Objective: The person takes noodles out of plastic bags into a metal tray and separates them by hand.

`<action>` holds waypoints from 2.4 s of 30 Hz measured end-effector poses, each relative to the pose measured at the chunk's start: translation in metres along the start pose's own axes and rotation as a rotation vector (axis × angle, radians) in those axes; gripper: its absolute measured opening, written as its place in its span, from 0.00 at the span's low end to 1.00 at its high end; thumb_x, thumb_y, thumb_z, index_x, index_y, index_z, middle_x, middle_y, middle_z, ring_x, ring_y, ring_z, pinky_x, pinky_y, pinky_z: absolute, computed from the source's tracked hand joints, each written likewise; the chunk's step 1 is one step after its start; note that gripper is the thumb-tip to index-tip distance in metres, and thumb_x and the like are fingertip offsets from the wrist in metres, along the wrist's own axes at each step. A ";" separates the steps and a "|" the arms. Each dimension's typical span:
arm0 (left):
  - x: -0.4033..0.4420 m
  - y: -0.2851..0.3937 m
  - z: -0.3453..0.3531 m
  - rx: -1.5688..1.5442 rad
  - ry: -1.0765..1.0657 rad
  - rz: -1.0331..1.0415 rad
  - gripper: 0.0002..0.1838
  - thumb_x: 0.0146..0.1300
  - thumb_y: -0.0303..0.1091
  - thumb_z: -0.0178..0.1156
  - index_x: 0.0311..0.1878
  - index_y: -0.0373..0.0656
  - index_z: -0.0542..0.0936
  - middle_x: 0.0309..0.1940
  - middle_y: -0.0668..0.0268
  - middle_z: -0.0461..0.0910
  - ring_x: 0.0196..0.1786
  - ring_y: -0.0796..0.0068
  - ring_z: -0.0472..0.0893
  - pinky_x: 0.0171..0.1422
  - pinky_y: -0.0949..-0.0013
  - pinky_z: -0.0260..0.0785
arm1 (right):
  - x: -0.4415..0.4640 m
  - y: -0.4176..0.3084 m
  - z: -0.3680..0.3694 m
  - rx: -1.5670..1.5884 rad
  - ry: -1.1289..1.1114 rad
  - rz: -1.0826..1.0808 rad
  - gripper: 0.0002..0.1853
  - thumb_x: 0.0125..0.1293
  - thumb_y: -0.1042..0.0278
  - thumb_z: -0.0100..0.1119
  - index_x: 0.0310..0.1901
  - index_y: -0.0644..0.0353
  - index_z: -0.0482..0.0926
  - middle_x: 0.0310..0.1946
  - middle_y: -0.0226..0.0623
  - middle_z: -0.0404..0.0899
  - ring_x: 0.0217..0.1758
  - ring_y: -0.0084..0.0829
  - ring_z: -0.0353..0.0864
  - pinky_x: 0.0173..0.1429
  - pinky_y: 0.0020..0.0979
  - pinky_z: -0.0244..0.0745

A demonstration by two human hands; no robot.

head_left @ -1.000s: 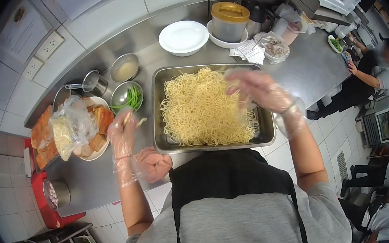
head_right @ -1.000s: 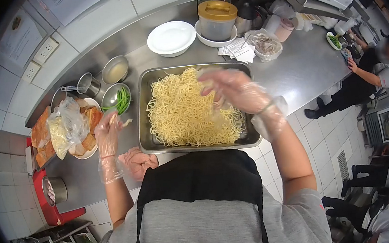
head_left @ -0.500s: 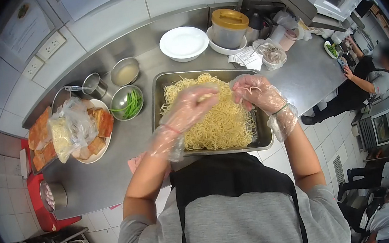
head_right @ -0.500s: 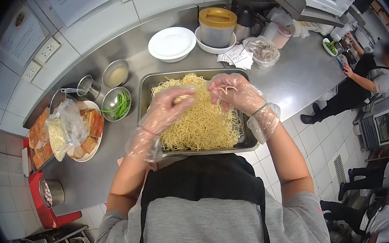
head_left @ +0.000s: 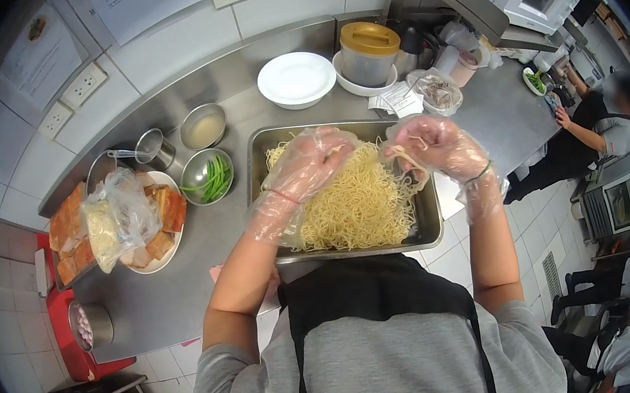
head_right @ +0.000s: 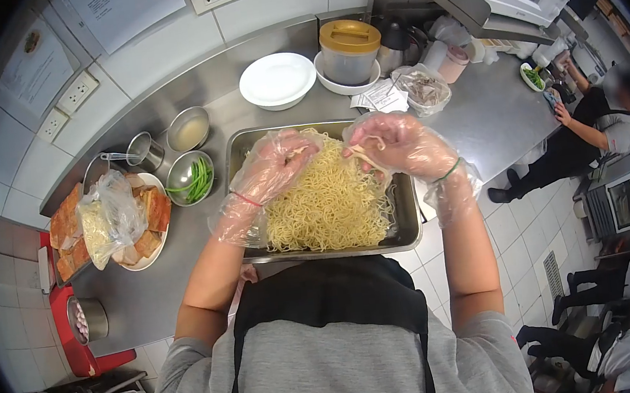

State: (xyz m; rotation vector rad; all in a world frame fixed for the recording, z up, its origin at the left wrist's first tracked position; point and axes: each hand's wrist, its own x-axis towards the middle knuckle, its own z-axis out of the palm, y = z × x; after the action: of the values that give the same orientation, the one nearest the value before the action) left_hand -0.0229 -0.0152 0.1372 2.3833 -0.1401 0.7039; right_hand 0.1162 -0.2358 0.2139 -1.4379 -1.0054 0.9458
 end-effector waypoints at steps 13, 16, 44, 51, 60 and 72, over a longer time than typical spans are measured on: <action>0.026 0.055 -0.005 -0.131 0.017 0.050 0.13 0.59 0.39 0.66 0.39 0.39 0.83 0.38 0.56 0.82 0.39 0.50 0.80 0.46 0.56 0.73 | 0.017 -0.029 0.011 0.333 -0.020 -0.232 0.07 0.64 0.77 0.63 0.44 0.62 0.80 0.39 0.37 0.80 0.27 0.17 0.73 0.28 0.21 0.68; 0.032 0.040 0.002 -0.069 -0.061 0.064 0.13 0.59 0.40 0.65 0.39 0.39 0.83 0.38 0.55 0.82 0.40 0.49 0.80 0.47 0.55 0.72 | 0.014 -0.050 0.011 0.369 0.049 -0.292 0.06 0.66 0.76 0.62 0.43 0.62 0.79 0.34 0.32 0.78 0.25 0.17 0.72 0.26 0.20 0.65; -0.079 0.010 -0.079 -0.140 -0.044 -0.549 0.12 0.63 0.37 0.68 0.42 0.37 0.84 0.37 0.65 0.83 0.38 0.78 0.78 0.44 0.71 0.71 | 0.038 -0.080 0.010 -0.439 0.422 -0.347 0.16 0.59 0.82 0.42 0.42 0.64 0.81 0.35 0.33 0.81 0.34 0.18 0.77 0.37 0.24 0.76; -0.084 0.016 -0.088 -0.160 -0.015 -0.494 0.12 0.62 0.35 0.67 0.43 0.37 0.84 0.39 0.63 0.84 0.42 0.75 0.79 0.47 0.69 0.71 | 0.027 -0.106 0.008 -0.682 0.405 -0.384 0.11 0.56 0.81 0.53 0.39 0.62 0.82 0.34 0.30 0.81 0.33 0.18 0.75 0.37 0.25 0.74; -0.076 0.017 -0.087 -0.163 -0.047 -0.525 0.11 0.62 0.35 0.67 0.43 0.37 0.84 0.41 0.64 0.84 0.42 0.76 0.79 0.48 0.70 0.71 | 0.019 -0.132 0.001 -0.797 0.439 -0.489 0.09 0.56 0.82 0.58 0.39 0.61 0.80 0.38 0.28 0.78 0.42 0.19 0.78 0.49 0.22 0.76; -0.078 0.019 -0.085 -0.179 -0.039 -0.520 0.13 0.62 0.36 0.67 0.43 0.37 0.85 0.38 0.62 0.84 0.41 0.74 0.80 0.47 0.70 0.72 | 0.012 -0.105 -0.016 -0.475 0.468 -0.329 0.06 0.57 0.74 0.63 0.37 0.61 0.82 0.36 0.31 0.83 0.41 0.20 0.81 0.46 0.26 0.77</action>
State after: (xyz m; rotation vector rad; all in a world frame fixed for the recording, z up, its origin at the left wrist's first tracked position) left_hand -0.1331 0.0159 0.1628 2.1287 0.3748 0.3779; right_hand 0.1268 -0.2237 0.3197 -1.7060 -1.0999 0.1125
